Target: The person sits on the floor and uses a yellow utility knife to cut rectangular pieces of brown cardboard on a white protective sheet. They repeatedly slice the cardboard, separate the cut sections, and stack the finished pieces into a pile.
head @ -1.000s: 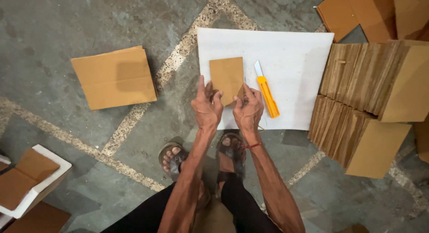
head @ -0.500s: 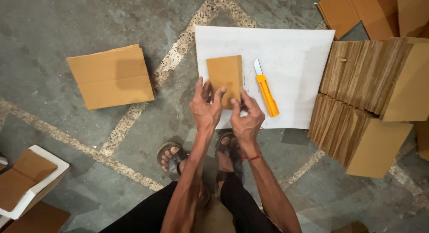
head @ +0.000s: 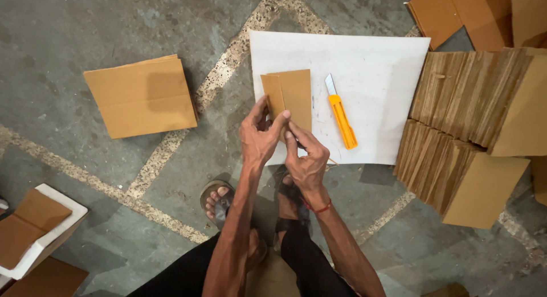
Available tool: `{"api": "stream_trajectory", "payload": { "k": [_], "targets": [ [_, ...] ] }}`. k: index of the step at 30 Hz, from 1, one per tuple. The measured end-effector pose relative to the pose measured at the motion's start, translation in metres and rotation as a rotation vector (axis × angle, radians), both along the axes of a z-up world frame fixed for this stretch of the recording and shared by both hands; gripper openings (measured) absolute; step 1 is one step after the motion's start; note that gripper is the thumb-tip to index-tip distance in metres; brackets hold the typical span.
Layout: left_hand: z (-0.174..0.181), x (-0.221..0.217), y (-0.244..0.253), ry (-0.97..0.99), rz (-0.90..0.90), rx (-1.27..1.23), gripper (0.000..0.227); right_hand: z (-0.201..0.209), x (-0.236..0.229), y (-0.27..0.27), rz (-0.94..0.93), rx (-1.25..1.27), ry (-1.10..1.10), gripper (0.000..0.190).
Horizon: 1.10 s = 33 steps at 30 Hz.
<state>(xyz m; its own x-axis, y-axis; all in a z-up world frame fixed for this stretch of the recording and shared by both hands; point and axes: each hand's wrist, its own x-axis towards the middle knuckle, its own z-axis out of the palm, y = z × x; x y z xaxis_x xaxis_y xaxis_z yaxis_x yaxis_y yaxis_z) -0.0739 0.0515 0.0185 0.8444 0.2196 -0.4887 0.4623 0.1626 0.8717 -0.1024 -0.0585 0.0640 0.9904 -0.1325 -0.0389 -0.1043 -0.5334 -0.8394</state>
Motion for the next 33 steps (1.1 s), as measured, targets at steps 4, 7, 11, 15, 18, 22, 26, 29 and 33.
{"api": "stream_trajectory", "payload": {
  "k": [4, 7, 11, 15, 18, 22, 26, 29, 33],
  "targets": [
    [-0.001, -0.001, 0.003, 0.003, -0.014, 0.017, 0.071, -0.01, -0.004, -0.007, -0.056, 0.03, 0.152, 0.027],
    [-0.001, 0.0, 0.004, 0.015, -0.021, 0.026, 0.071, -0.032, 0.004, -0.018, -0.074, -0.082, 0.075, 0.033],
    [0.007, 0.001, 0.004, 0.032, -0.066, 0.107, 0.069, -0.063, 0.02, -0.03, 0.0, -0.269, 0.015, 0.053],
    [0.013, 0.003, 0.003, 0.056, -0.076, 0.159, 0.068, -0.076, 0.034, -0.036, -0.077, -0.114, 0.23, 0.044],
    [0.011, 0.002, 0.0, 0.084, -0.085, 0.188, 0.067, -0.084, 0.033, -0.04, -0.115, -0.075, 0.261, 0.033],
    [0.003, 0.0, -0.002, -0.016, -0.033, 0.076, 0.066, -0.08, 0.029, -0.036, -0.155, -0.014, 0.283, 0.024],
    [0.001, -0.003, -0.003, -0.082, -0.023, -0.043, 0.065, -0.04, 0.025, -0.05, -0.216, 0.008, 0.307, 0.028],
    [0.001, 0.001, -0.003, -0.001, -0.075, 0.139, 0.068, 0.023, -0.003, -0.097, -0.186, 0.121, 0.151, 0.032],
    [-0.001, 0.0, -0.008, 0.066, -0.107, 0.19, 0.07, 0.11, -0.061, -0.183, -0.274, -0.08, 0.082, 0.04]
  ]
}}
